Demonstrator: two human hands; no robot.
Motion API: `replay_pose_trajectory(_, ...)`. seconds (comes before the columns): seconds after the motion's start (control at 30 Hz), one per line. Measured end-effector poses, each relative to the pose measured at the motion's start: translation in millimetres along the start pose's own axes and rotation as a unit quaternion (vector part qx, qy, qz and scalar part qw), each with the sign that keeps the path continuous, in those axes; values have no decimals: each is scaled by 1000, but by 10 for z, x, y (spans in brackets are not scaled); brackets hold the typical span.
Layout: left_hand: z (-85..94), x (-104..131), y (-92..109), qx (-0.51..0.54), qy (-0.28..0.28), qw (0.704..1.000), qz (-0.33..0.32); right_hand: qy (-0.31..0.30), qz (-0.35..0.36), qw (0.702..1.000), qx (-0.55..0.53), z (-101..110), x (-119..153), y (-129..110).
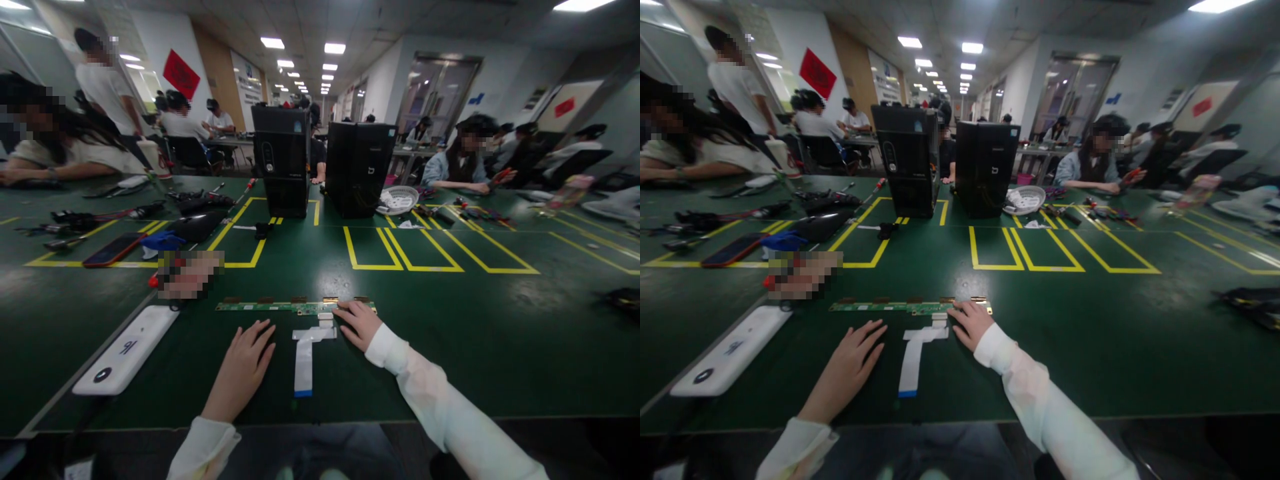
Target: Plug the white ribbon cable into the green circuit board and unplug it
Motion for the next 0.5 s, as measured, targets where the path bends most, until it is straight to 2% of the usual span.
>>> replay_pose_trajectory(0.1, 6, 88, -109, -13, 16, 1000, 12, 16, 8, 1000, -4, 29, 7, -46)
replay_pose_trajectory(0.2, 12, 79, -81, -20, 21, 1000, 11, 24, 28, 999, -8, 54, 26, -190)
replay_pose_trajectory(0.33, 27, 44, -49, -23, 26, 999, 13, -29, 28, 999, 13, -36, 44, -393)
replay_pose_trajectory(0.5, 29, 53, -54, -19, 30, 999, 11, -91, -24, 995, 38, -138, 39, -396)
Point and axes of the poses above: each hand's wrist, its own x-axis away from the middle knuckle, its own z-axis out of the back of the hand, y = z × x, the point moved 10 cm from there along -x, towards the middle knuckle, and after that the axes turned 7 degrees about -z, right-handed, at the moved point
